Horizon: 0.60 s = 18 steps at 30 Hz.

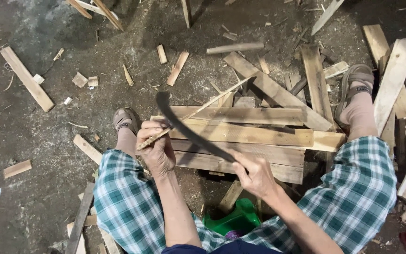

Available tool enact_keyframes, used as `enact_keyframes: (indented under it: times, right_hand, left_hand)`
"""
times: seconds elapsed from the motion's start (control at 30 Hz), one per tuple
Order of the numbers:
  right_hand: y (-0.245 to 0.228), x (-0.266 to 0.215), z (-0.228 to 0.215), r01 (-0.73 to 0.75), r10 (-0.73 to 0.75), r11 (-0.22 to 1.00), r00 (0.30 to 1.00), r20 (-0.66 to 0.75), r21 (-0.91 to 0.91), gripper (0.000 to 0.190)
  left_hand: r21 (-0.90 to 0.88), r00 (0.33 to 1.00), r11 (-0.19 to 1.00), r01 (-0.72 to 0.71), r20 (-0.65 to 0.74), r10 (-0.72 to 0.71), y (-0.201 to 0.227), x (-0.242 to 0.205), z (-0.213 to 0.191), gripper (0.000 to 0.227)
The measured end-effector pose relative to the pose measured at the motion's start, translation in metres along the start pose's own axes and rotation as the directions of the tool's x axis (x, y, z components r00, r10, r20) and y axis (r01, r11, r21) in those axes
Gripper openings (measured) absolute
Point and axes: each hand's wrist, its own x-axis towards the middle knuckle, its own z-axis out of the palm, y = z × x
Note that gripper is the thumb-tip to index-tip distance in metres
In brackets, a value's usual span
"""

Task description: The person holds wooden slats by hand and uses a large curved woodcraft knife to split, trim, and shave them into smaller strips over a pile of scrap wood.

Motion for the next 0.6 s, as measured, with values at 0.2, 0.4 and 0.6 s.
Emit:
enact_keyframes:
  times: [0.2,0.4,0.6]
  right_hand:
    - [0.032,-0.01,0.013,0.008,-0.009,1.0,1.0,-0.013,-0.011,0.035]
    - [0.04,-0.025,0.011,0.058,-0.057,0.996,0.998,0.01,-0.066,0.037]
    - [0.011,-0.014,0.005,0.006,-0.005,0.999,1.0,0.027,-0.052,0.036]
  left_hand:
    - [0.017,1.0,1.0,0.022,-0.006,-0.022,-0.003,-0.003,0.0,0.02]
    - [0.02,1.0,1.0,-0.001,0.022,0.0,0.009,0.001,0.027,0.025]
    - [0.023,0.999,1.0,0.011,0.052,-0.012,0.007,-0.001,0.019,0.022]
